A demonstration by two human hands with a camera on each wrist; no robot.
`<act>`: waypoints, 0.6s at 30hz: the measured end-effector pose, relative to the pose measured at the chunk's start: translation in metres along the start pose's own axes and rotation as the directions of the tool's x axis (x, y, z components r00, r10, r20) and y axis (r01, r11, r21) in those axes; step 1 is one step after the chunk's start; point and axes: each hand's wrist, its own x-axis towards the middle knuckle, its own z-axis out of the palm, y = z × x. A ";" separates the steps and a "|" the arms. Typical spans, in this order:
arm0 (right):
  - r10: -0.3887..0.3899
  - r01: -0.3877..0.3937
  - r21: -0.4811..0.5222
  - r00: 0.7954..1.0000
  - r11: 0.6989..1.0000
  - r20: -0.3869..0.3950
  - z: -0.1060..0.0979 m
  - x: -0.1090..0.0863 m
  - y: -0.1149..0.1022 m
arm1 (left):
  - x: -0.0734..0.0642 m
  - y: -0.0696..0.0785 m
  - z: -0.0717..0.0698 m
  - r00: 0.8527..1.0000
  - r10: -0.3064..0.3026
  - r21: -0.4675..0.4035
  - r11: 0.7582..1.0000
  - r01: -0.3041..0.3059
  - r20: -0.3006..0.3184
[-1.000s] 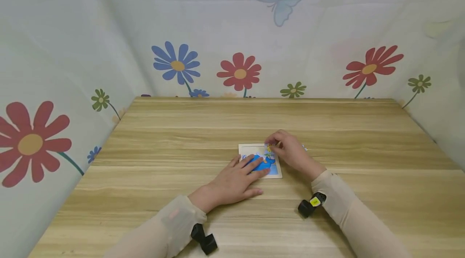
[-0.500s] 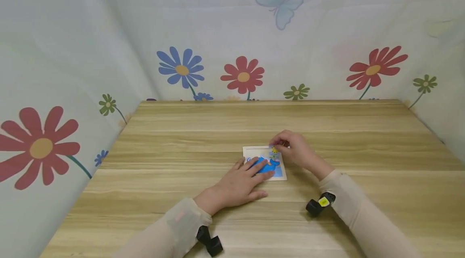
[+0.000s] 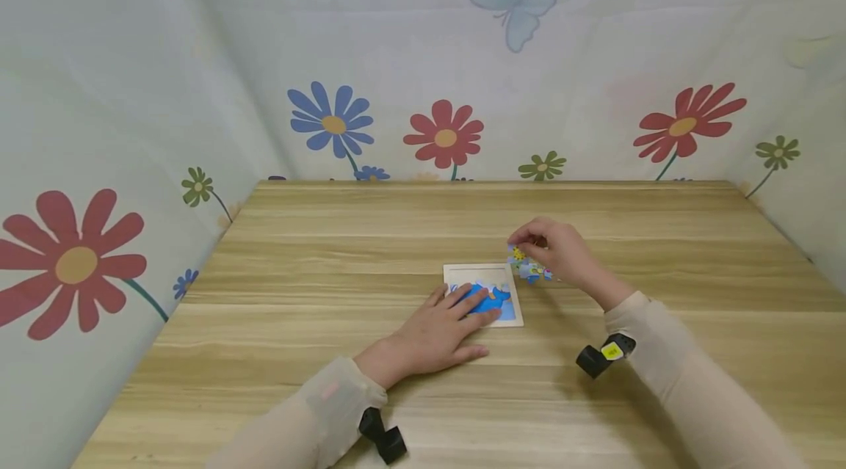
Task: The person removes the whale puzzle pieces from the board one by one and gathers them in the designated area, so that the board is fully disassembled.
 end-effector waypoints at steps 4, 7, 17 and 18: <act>0.006 -0.006 -0.012 1.000 1.000 0.015 -0.010 0.000 -0.001 | 0.000 0.000 0.000 1.000 0.001 -0.001 1.000 -0.001 -0.001; 0.018 -0.018 -0.014 0.999 1.000 0.028 -0.016 0.000 -0.002 | 0.000 0.000 -0.001 1.000 0.005 -0.006 1.000 -0.005 -0.008; 0.028 -0.026 -0.050 0.998 0.998 0.057 -0.027 -0.001 0.005 | -0.001 0.000 -0.002 1.000 0.009 -0.012 1.000 -0.009 -0.013; 0.030 -0.027 -0.052 0.998 0.998 0.060 -0.028 -0.001 0.006 | -0.001 0.000 -0.002 1.000 0.009 -0.012 1.000 -0.009 -0.013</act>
